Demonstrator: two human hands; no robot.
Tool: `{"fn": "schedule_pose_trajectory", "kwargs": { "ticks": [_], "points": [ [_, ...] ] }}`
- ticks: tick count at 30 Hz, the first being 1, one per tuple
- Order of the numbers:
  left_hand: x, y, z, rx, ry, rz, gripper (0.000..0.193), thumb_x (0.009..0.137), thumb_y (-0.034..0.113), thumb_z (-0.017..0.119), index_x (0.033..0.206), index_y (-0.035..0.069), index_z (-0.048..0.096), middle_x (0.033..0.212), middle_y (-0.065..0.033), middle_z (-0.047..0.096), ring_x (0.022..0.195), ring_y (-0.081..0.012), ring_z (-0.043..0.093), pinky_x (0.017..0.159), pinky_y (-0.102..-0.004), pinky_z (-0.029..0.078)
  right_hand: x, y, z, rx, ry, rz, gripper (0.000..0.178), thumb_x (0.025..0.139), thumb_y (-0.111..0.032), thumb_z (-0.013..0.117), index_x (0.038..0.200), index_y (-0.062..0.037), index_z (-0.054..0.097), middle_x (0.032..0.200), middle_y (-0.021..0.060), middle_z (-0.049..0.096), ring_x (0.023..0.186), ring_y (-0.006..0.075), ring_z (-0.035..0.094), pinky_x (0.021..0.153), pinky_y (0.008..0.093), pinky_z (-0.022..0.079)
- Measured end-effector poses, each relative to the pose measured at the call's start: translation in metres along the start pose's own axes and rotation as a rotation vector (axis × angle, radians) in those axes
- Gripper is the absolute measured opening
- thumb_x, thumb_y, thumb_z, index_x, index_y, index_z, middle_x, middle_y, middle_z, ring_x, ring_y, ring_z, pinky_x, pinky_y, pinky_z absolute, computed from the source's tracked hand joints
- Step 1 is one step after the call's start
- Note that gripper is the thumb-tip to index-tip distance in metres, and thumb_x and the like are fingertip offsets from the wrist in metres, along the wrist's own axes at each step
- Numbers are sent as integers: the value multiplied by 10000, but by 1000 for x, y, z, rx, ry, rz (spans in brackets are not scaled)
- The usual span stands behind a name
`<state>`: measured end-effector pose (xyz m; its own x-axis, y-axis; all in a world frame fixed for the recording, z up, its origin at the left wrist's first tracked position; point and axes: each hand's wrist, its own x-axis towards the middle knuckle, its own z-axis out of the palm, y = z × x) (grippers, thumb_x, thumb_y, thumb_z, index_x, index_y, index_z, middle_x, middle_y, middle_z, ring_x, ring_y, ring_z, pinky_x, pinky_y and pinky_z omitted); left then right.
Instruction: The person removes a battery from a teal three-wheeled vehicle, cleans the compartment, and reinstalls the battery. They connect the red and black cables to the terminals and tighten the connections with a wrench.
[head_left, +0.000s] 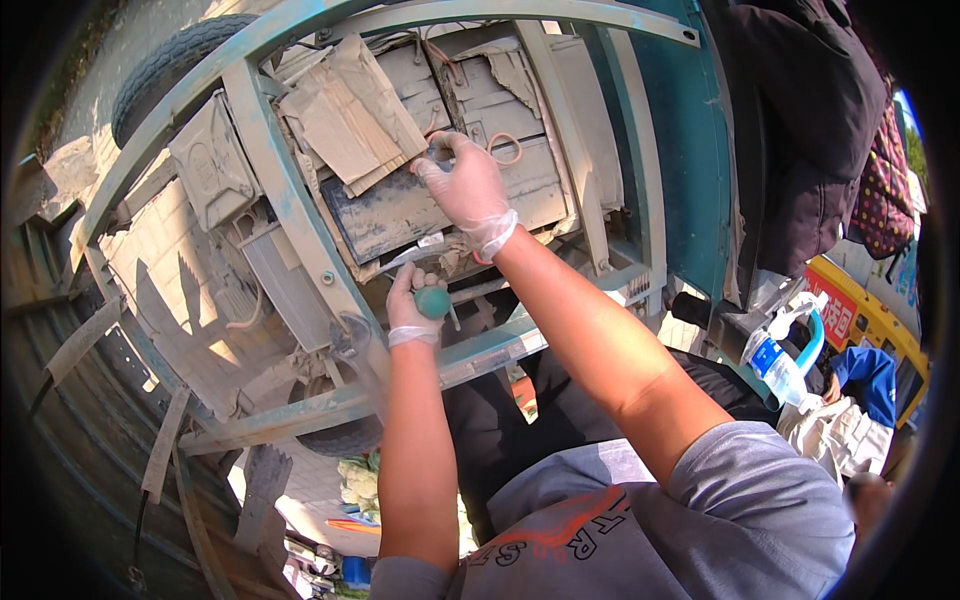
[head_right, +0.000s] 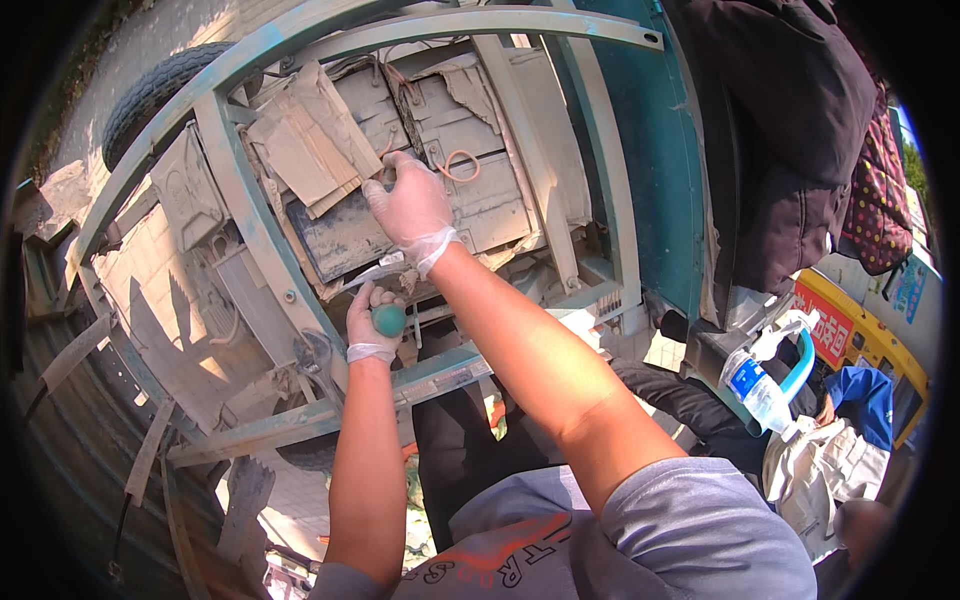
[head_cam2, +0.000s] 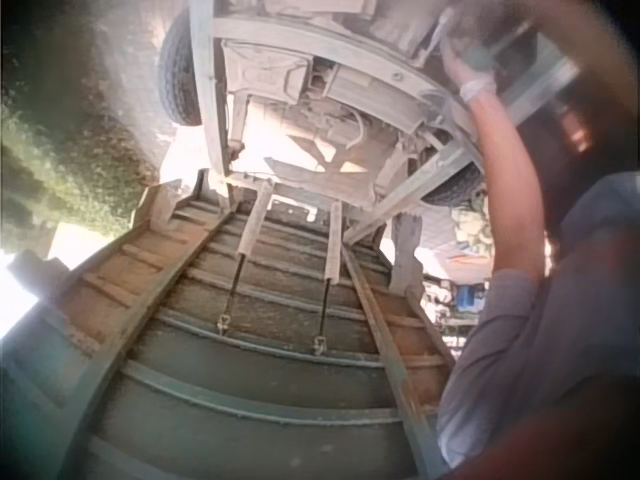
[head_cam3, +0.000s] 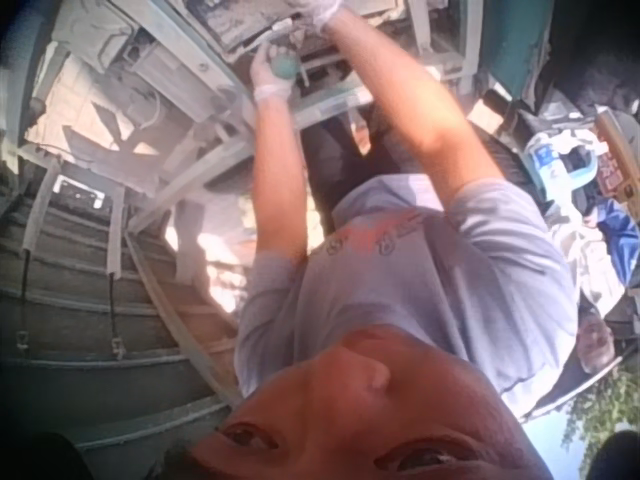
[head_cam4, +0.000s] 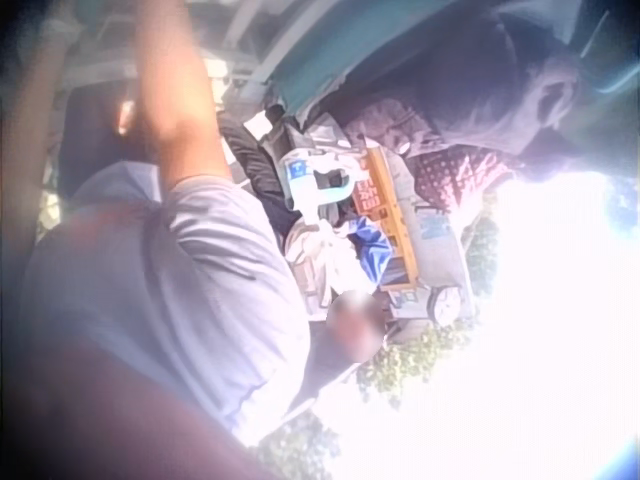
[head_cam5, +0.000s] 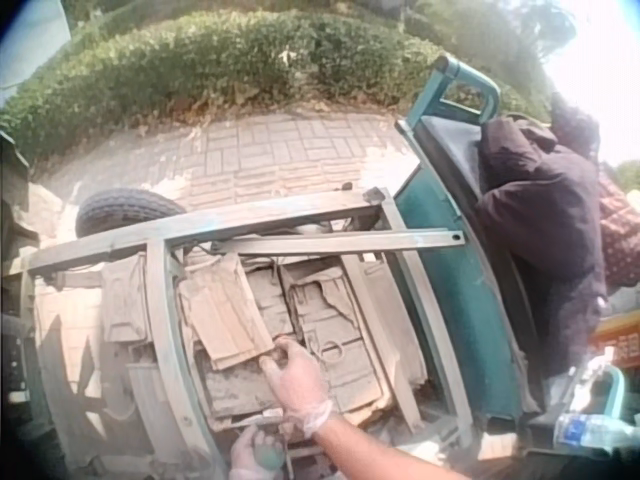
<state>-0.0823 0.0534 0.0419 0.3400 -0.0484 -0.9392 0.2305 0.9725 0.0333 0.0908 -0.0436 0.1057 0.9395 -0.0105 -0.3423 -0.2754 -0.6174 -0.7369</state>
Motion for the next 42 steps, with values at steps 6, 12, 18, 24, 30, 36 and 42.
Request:
{"fn": "schedule_pose_trajectory", "kwargs": {
  "ticks": [6,12,18,24,30,36,42],
  "points": [
    [0,5,-5,59,13,-50,234,987,191,529,777,132,446,652,6,395,667,-177,484,682,-360,447,75,-16,45,-130,-255,249,478,758,-310,799,1082,25,693,958,208,714,874,331,695,806,362,534],
    [-3,6,-6,81,33,-69,210,980,174,536,792,135,450,649,4,392,655,-176,465,667,-360,443,-8,40,51,334,-380,519,401,813,-185,793,1066,103,674,953,170,726,822,213,700,755,309,550],
    [-6,6,-5,97,31,-57,185,969,164,554,812,142,457,650,5,389,651,-176,463,646,-354,440,-5,60,56,-16,-173,296,421,736,-235,839,998,49,674,863,194,712,774,260,698,736,348,541],
    [-6,7,-3,94,66,-55,175,967,163,558,820,140,466,654,6,390,646,-177,460,642,-350,442,4,42,50,52,79,265,401,712,-259,850,889,10,611,770,178,677,720,313,668,696,384,520],
    [-6,5,-1,96,28,-37,176,972,168,551,819,130,473,657,4,402,634,-177,458,644,-355,447,-7,53,44,156,63,234,387,736,-262,830,877,4,587,773,160,661,703,290,644,685,374,515],
    [-6,5,-2,117,62,-27,206,978,164,537,790,133,461,660,5,399,641,-177,459,647,-353,432,13,40,39,-76,-112,230,478,745,-352,799,997,14,623,950,213,692,910,375,669,826,440,523],
    [-9,8,-6,130,-65,-49,268,987,211,553,752,131,452,657,21,403,663,-153,498,670,-332,462,39,11,-89,-176,130,-218,444,778,-348,770,1031,-5,649,1096,212,604,1088,380,551,949,421,443]
  ]
}}
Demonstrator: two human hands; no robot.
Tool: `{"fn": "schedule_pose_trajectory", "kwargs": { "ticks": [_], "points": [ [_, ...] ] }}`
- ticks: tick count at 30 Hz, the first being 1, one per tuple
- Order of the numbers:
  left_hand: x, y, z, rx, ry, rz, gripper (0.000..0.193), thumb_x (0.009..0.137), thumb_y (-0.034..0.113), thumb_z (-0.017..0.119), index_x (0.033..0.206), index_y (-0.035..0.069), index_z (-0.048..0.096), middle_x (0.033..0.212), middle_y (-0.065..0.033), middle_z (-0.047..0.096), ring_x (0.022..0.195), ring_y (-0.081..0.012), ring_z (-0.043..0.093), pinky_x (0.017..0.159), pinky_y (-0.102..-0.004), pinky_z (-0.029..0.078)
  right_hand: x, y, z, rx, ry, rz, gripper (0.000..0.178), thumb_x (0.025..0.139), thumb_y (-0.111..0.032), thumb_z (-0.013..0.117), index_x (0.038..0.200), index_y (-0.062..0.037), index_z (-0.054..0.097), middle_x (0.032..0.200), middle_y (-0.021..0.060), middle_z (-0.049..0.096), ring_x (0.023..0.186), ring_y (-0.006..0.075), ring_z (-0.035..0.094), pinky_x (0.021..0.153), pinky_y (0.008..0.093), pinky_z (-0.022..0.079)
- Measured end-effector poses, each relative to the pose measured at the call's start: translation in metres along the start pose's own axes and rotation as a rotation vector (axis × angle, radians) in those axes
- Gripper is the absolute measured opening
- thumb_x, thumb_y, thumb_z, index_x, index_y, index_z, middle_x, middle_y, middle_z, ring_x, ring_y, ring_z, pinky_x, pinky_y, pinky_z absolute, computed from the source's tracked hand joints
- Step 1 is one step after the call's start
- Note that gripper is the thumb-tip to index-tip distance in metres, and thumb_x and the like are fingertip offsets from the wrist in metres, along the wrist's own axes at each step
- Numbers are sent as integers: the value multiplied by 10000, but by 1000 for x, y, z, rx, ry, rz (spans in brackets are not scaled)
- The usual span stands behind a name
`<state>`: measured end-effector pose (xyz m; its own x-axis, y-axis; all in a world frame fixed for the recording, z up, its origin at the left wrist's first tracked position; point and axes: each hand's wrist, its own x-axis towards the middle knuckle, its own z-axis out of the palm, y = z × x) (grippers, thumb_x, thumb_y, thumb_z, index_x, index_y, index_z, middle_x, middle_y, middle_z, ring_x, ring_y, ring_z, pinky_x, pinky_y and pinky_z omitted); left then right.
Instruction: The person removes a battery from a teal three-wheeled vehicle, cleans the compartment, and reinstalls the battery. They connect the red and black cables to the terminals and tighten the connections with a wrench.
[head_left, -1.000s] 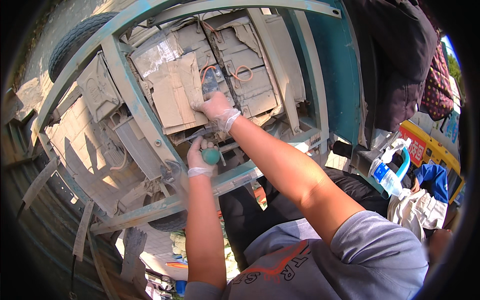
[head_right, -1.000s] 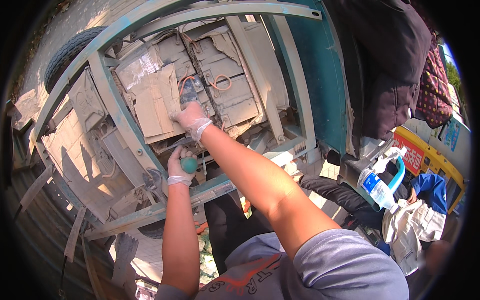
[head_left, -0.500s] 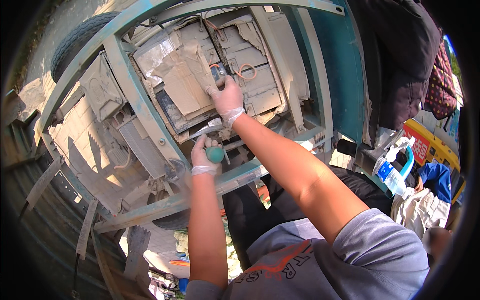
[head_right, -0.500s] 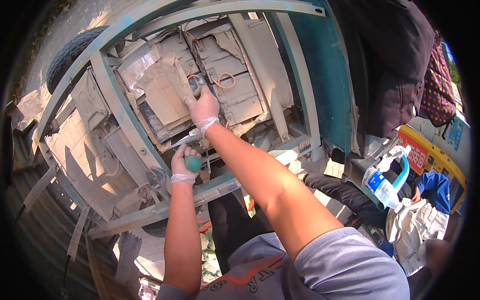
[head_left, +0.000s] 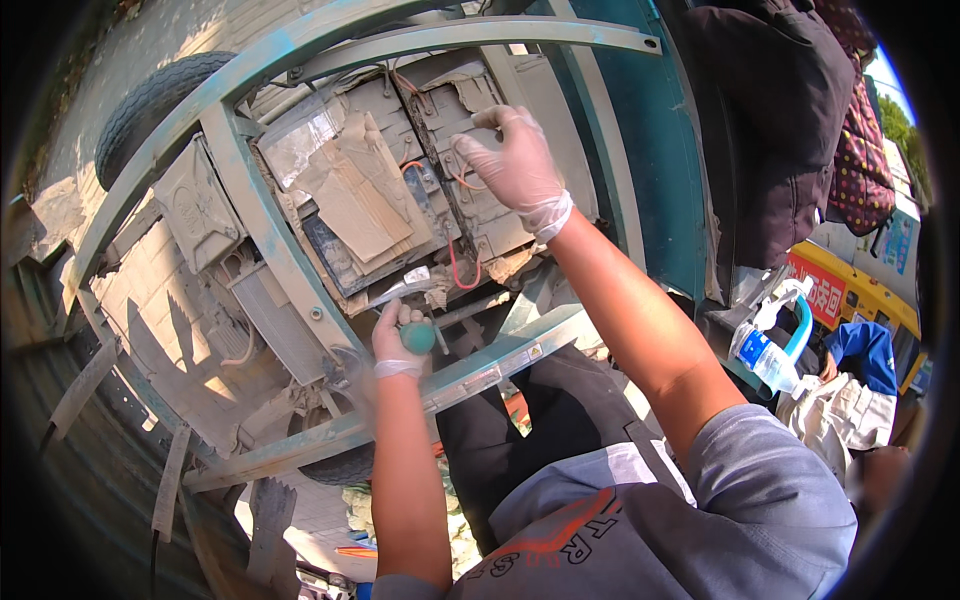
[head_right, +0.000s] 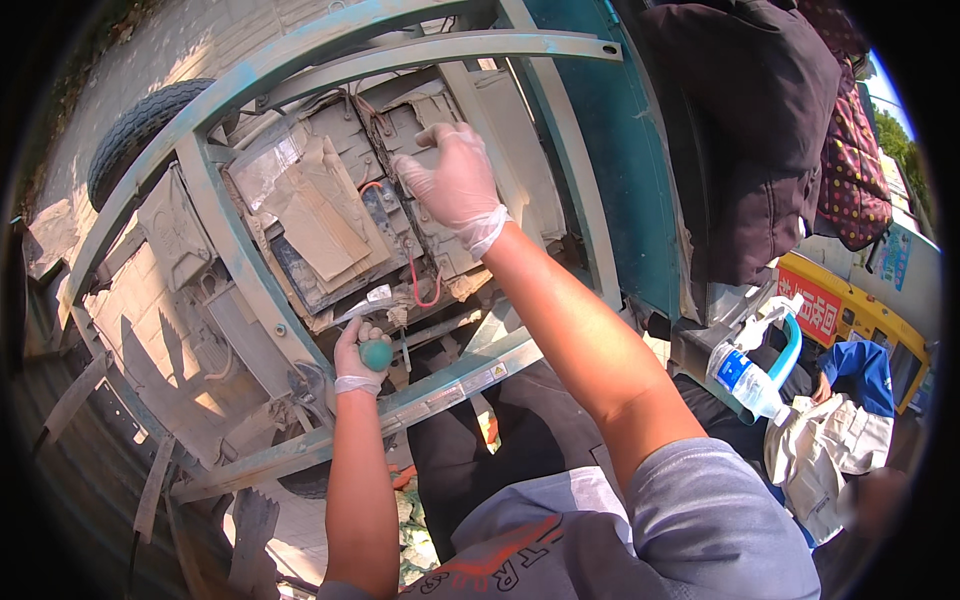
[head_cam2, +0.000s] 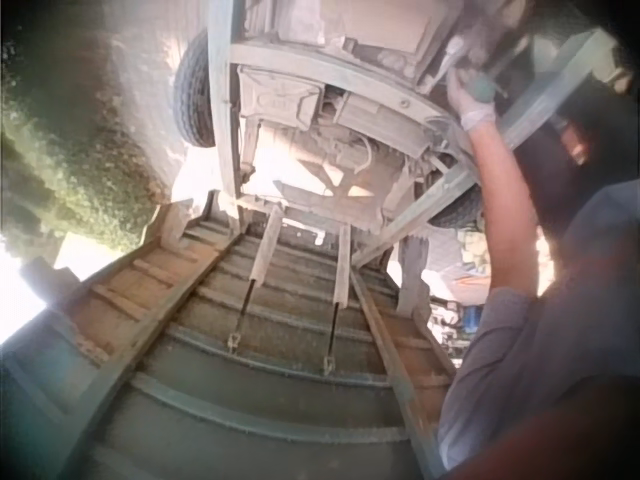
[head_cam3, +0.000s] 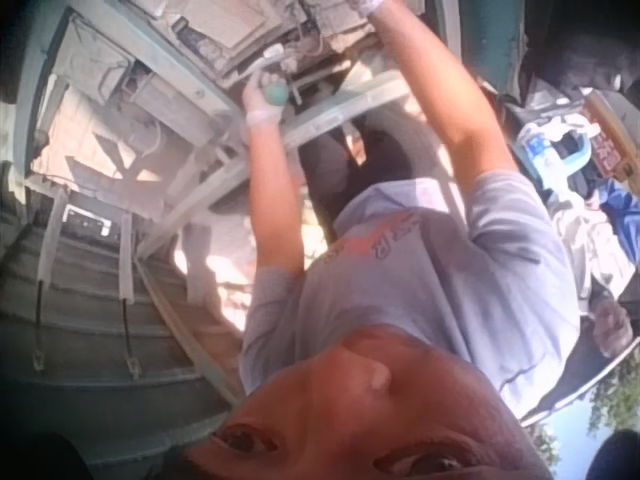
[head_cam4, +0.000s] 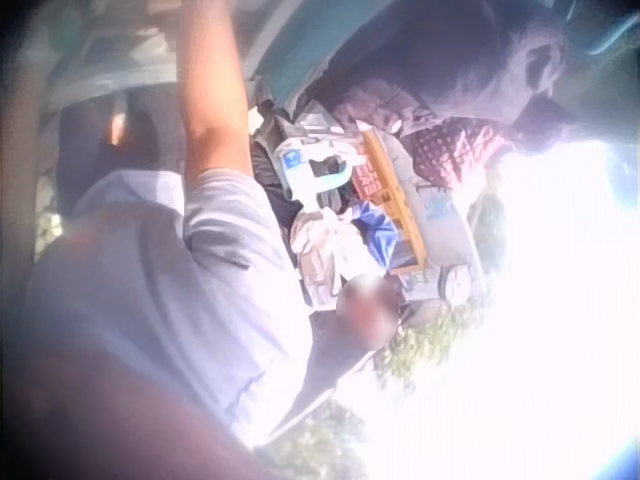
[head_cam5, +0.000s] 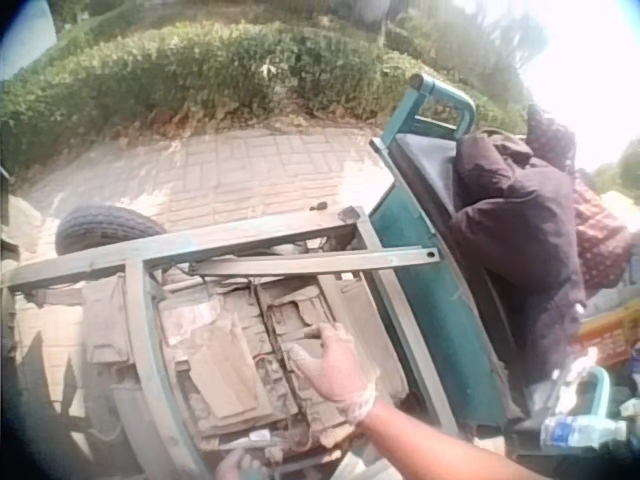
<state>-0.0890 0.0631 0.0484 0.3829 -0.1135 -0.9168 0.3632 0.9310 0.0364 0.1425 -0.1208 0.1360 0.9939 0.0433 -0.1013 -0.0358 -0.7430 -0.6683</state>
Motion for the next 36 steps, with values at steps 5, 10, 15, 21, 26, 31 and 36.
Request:
{"fn": "schedule_pose_trajectory", "kwargs": {
  "ticks": [5,10,15,21,26,31,36],
  "points": [
    [-3,3,1,-34,32,-15,260,989,206,550,762,134,448,637,17,370,640,-152,470,617,-323,447,110,40,-121,-946,234,-459,669,781,-246,770,1384,-126,507,1328,124,565,1252,331,499,1019,526,382],
    [-12,7,4,-6,72,14,182,985,175,559,831,119,479,626,27,361,612,-137,434,593,-303,430,140,45,-136,-1230,-326,-298,366,787,-180,733,1135,-108,645,1074,97,693,1055,281,646,949,505,428],
    [-14,13,5,13,71,17,158,964,170,601,838,114,524,624,33,394,604,-138,469,597,-315,450,58,1,-143,-1077,-575,-256,290,719,-237,773,905,-35,681,860,156,698,857,343,687,772,427,544],
    [-15,19,0,74,42,8,120,944,179,622,918,68,585,626,18,401,624,-158,492,611,-347,470,-75,-53,-88,-165,-870,352,551,713,-356,768,989,90,598,813,240,681,825,377,690,786,427,533],
    [-16,20,-2,117,64,18,108,947,182,607,929,79,584,654,3,451,636,-177,510,613,-355,480,-137,-53,-6,296,-767,536,640,762,-314,799,1165,110,540,987,203,676,912,270,675,822,350,525],
    [-14,20,-4,138,59,14,117,950,192,604,880,103,574,660,3,469,649,-186,513,624,-352,478,-167,-20,50,544,-633,602,555,844,-125,694,1298,107,477,978,132,646,900,175,643,817,297,524],
    [-13,22,-7,251,39,41,154,960,209,591,852,104,559,668,-4,464,659,-190,515,637,-354,467,-164,-17,86,338,-404,480,656,842,-228,700,1367,78,453,1120,240,653,1032,286,659,904,345,513]
  ]
}}
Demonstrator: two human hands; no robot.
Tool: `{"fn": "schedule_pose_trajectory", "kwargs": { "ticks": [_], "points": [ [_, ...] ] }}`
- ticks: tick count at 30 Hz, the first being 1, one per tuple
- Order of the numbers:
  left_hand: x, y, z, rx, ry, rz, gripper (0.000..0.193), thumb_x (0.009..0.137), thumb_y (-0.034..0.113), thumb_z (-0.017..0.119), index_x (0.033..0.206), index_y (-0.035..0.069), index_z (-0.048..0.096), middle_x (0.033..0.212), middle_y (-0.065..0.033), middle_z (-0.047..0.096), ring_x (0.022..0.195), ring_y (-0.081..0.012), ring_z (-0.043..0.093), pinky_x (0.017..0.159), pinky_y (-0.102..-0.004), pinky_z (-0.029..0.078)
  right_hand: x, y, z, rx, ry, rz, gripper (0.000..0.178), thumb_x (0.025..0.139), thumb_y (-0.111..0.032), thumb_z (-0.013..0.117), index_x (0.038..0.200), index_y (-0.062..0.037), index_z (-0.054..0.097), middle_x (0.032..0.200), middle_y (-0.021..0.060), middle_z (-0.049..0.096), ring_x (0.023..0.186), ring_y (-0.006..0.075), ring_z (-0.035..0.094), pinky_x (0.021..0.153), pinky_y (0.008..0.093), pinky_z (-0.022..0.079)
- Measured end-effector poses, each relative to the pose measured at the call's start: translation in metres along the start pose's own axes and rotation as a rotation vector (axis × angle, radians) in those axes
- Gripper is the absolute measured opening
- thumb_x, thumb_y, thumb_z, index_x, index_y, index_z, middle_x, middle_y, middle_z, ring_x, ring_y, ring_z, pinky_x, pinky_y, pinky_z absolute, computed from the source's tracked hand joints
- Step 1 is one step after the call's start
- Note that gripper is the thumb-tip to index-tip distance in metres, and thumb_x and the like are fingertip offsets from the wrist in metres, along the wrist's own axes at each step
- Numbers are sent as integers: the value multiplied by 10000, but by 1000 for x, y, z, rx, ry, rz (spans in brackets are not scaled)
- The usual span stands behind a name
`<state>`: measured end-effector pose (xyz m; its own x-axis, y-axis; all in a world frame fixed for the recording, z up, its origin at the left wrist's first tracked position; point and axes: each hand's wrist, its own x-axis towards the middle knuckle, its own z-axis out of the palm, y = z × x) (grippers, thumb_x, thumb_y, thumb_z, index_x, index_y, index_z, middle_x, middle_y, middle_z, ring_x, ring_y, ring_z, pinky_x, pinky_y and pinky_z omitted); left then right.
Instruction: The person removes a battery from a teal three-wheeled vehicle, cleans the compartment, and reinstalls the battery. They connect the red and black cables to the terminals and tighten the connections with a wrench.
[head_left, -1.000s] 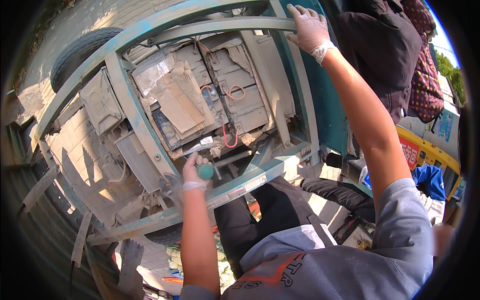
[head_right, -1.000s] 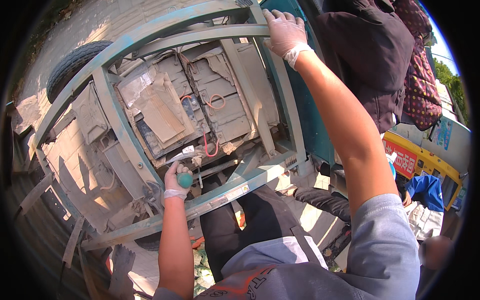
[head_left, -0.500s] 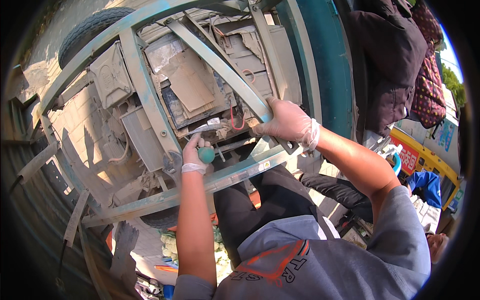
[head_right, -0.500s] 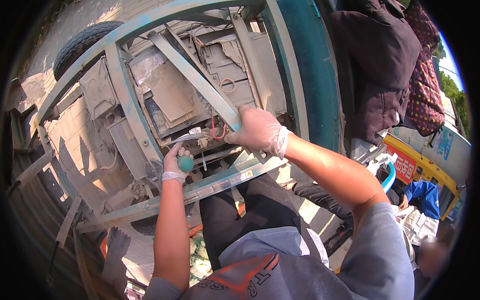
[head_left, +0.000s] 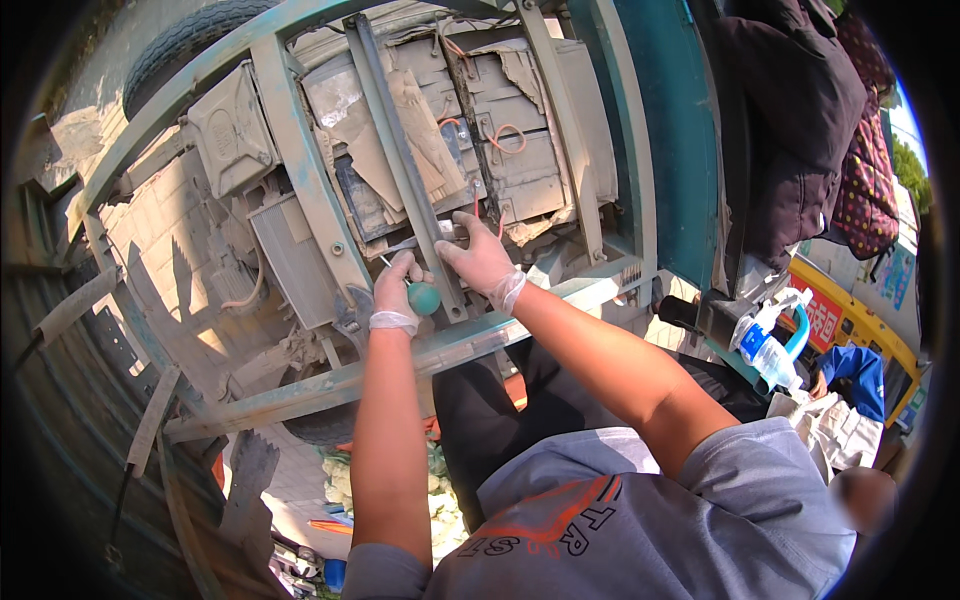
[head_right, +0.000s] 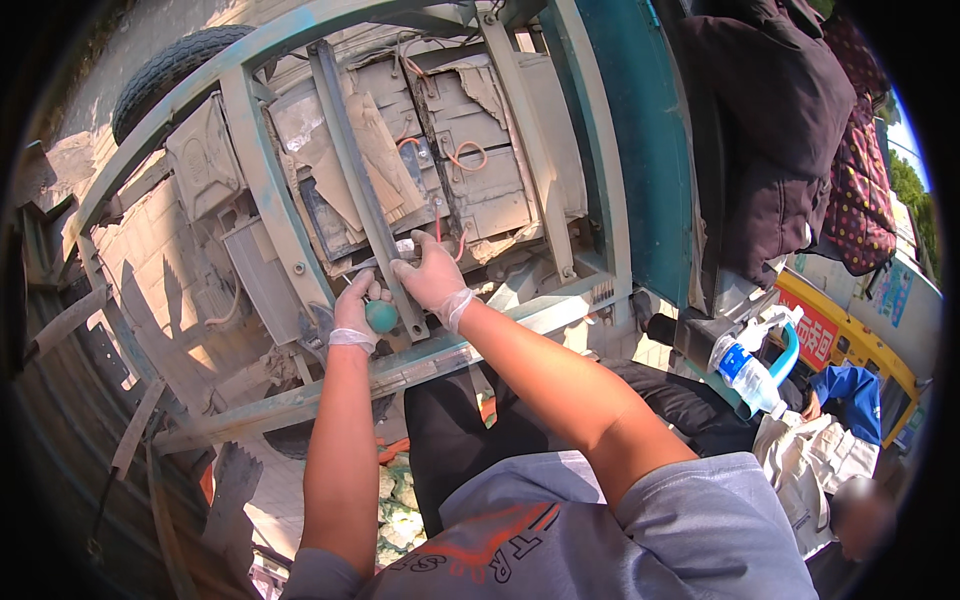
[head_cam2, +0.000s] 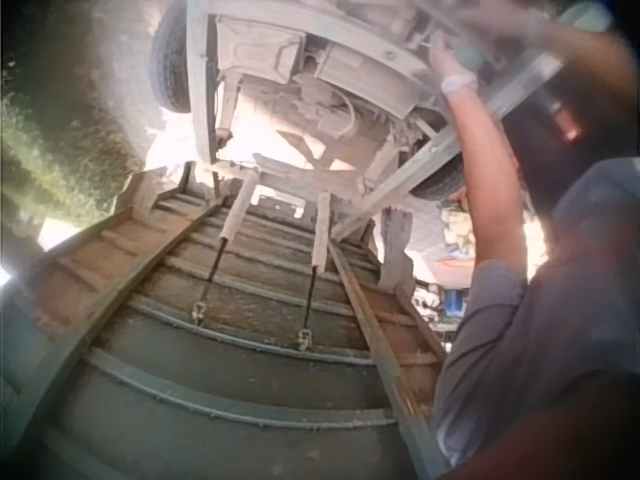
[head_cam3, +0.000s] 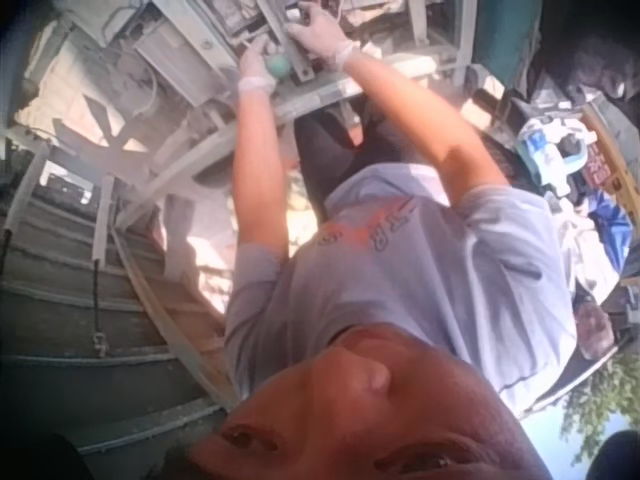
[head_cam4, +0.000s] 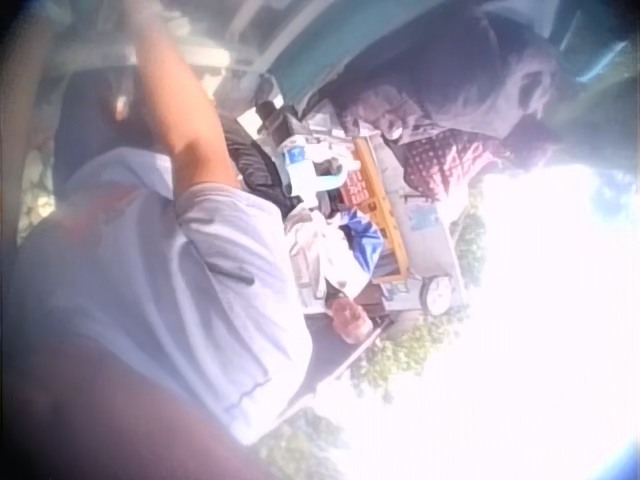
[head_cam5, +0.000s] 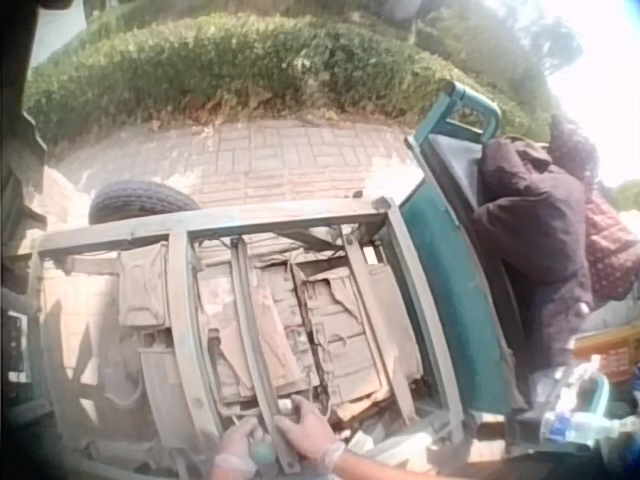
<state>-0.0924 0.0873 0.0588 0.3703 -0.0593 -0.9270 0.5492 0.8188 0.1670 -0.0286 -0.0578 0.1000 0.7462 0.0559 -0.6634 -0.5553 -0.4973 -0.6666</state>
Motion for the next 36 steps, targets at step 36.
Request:
{"fn": "schedule_pose_trajectory", "kwargs": {
  "ticks": [36],
  "points": [
    [-85,-26,41,702,12,78,286,912,237,652,915,-48,680,764,-45,645,564,-125,584,562,-261,469,25,-27,-8,329,-111,140,558,912,-317,672,1249,105,533,1062,195,673,950,232,657,822,334,521]
  ]
}}
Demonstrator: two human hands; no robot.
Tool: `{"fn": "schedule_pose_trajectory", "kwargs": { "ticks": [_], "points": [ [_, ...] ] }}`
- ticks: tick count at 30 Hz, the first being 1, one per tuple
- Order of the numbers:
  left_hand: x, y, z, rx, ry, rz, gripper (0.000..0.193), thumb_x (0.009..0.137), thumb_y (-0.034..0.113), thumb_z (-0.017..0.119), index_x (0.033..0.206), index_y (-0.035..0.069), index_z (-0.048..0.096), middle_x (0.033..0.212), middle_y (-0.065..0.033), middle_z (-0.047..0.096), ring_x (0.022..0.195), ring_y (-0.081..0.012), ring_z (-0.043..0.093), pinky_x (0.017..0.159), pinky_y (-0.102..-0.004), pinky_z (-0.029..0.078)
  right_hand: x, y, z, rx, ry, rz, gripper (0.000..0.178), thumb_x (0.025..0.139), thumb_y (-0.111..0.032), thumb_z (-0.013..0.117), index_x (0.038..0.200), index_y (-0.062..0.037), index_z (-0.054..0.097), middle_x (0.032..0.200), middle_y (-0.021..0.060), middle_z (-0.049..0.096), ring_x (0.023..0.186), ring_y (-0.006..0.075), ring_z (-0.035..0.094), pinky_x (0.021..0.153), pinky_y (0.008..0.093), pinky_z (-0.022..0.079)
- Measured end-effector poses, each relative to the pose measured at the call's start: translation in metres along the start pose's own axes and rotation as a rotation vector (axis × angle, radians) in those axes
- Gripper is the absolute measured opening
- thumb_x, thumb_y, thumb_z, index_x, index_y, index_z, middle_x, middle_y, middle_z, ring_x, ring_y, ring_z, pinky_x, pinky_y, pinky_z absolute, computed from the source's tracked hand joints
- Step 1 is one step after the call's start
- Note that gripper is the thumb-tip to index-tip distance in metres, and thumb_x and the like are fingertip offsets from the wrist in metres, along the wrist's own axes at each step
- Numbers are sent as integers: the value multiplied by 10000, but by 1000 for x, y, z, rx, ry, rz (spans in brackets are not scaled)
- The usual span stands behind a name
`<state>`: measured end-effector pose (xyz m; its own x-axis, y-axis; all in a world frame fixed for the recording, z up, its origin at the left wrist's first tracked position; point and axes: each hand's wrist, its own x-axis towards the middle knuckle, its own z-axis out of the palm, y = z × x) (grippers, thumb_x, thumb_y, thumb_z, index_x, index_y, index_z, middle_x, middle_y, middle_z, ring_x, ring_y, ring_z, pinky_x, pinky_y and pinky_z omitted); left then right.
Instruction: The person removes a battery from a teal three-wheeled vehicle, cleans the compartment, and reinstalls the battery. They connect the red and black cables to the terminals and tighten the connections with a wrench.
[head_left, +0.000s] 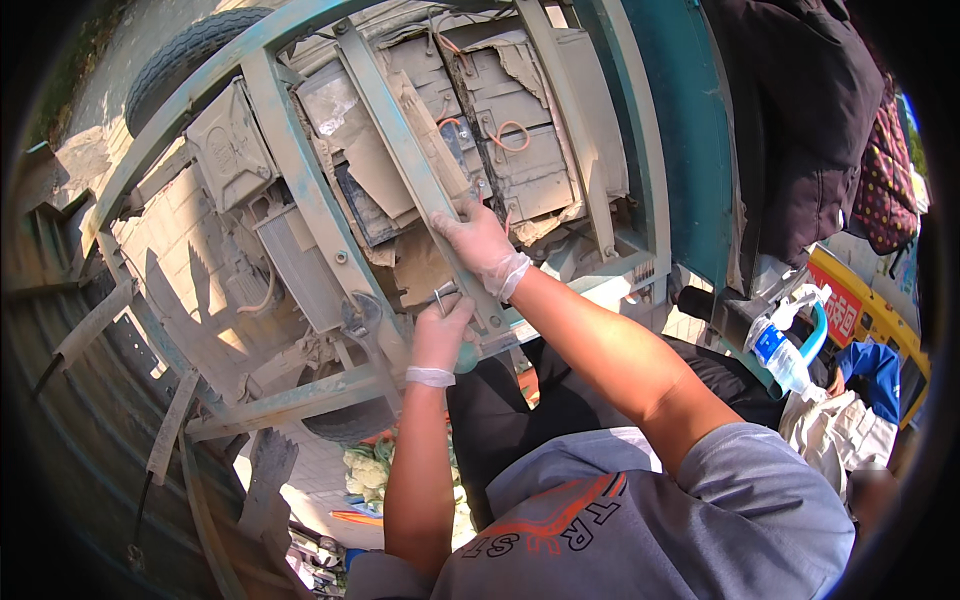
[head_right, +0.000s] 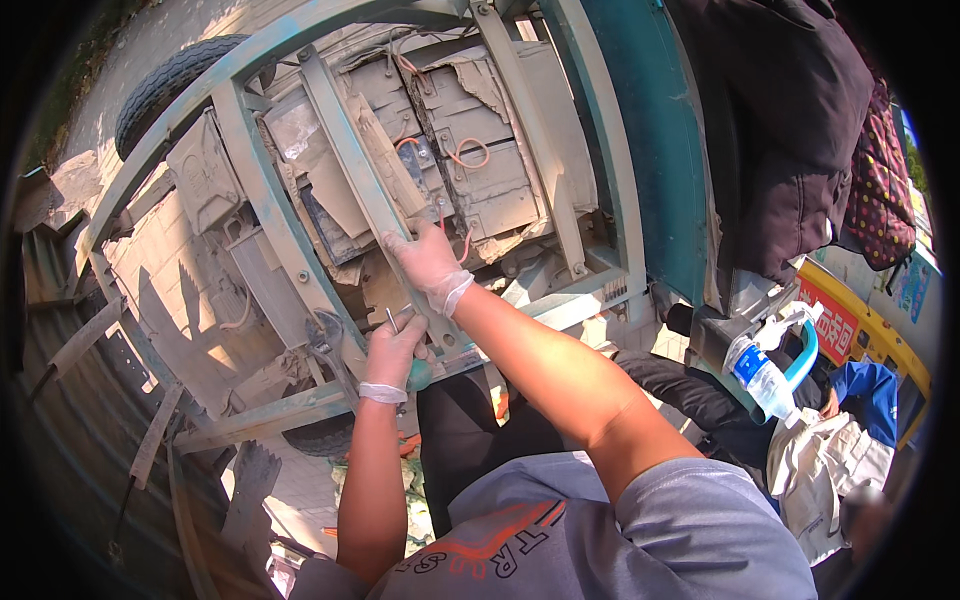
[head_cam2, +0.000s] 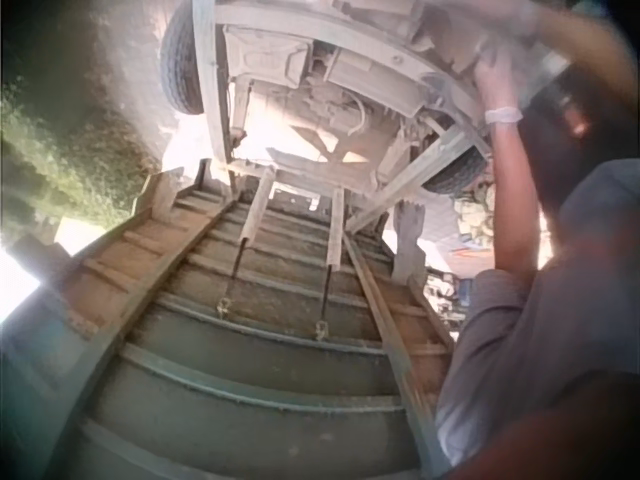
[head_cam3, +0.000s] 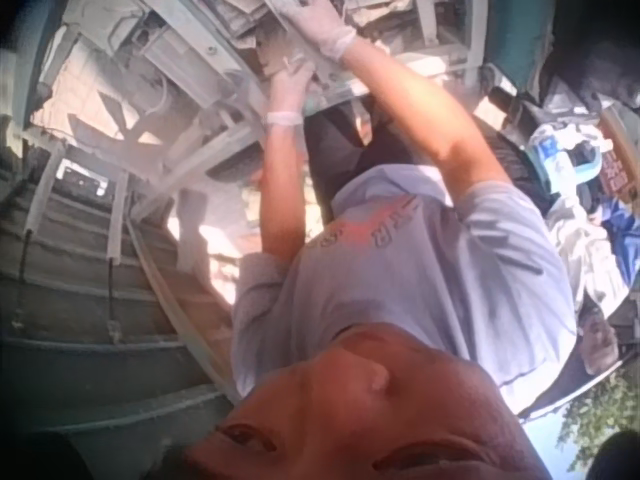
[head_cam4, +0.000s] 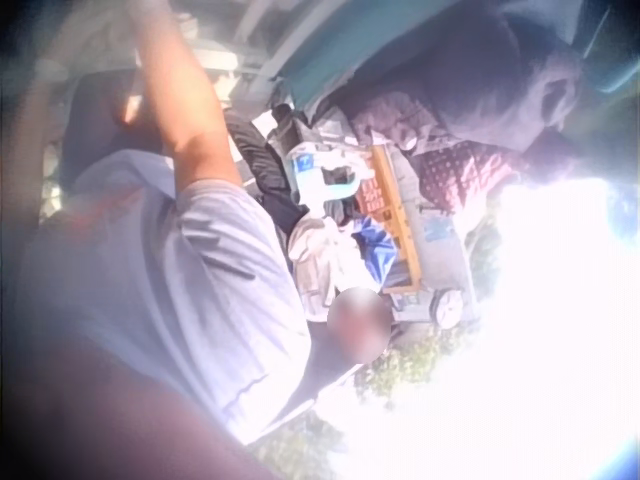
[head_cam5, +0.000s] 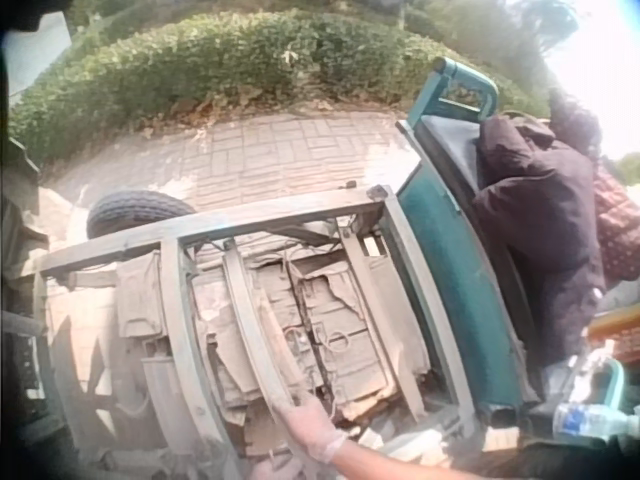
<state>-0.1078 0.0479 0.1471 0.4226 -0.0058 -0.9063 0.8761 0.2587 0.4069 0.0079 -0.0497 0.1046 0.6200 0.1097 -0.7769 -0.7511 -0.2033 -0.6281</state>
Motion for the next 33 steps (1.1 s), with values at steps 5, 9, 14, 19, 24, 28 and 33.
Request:
{"fn": "schedule_pose_trajectory", "kwargs": {
  "ticks": [5,9,14,19,24,28,33],
  "points": [
    [7,-9,-3,-137,-42,-10,233,924,201,649,986,-23,640,615,-25,524,528,-145,544,535,-291,452,28,-3,-13,563,-239,342,494,905,-299,700,1214,65,574,1029,121,680,907,212,655,813,343,530],
    [3,-8,-9,-198,-147,-12,261,935,220,639,1010,-29,626,610,-20,522,527,-148,540,539,-287,449,36,-9,-22,623,-381,187,358,936,-209,662,1184,41,597,990,122,675,862,202,661,764,363,560],
    [8,2,-5,-127,-155,-25,300,911,251,679,1030,-23,648,644,-12,544,547,-124,541,538,-276,457,30,-15,-18,574,-302,211,349,939,-203,660,1174,49,602,956,118,684,835,219,671,762,365,568],
    [26,8,-8,-14,-249,64,332,900,303,703,986,-11,637,676,-28,579,558,-119,543,543,-259,431,45,-10,-30,720,-501,278,371,933,-266,675,1160,19,609,994,120,677,888,219,653,834,403,554],
    [25,3,-11,-76,-246,49,313,894,294,707,979,-3,659,697,-15,593,581,-96,530,552,-243,415,43,17,-39,866,-582,325,318,971,-266,619,1186,-33,600,1060,95,669,949,208,647,867,386,547],
    [16,7,-11,-53,-177,12,276,891,256,708,975,-5,679,742,-19,640,609,-92,557,567,-250,439,33,24,-34,793,-477,234,324,968,-248,625,1199,-22,595,1062,92,676,931,195,658,843,373,550],
    [15,21,7,83,-157,41,254,870,203,726,996,-14,687,860,-54,702,689,-100,629,626,-260,498,21,5,-24,569,-158,197,297,961,-230,615,1085,36,661,948,108,701,826,188,649,792,333,521]
  ]
}}
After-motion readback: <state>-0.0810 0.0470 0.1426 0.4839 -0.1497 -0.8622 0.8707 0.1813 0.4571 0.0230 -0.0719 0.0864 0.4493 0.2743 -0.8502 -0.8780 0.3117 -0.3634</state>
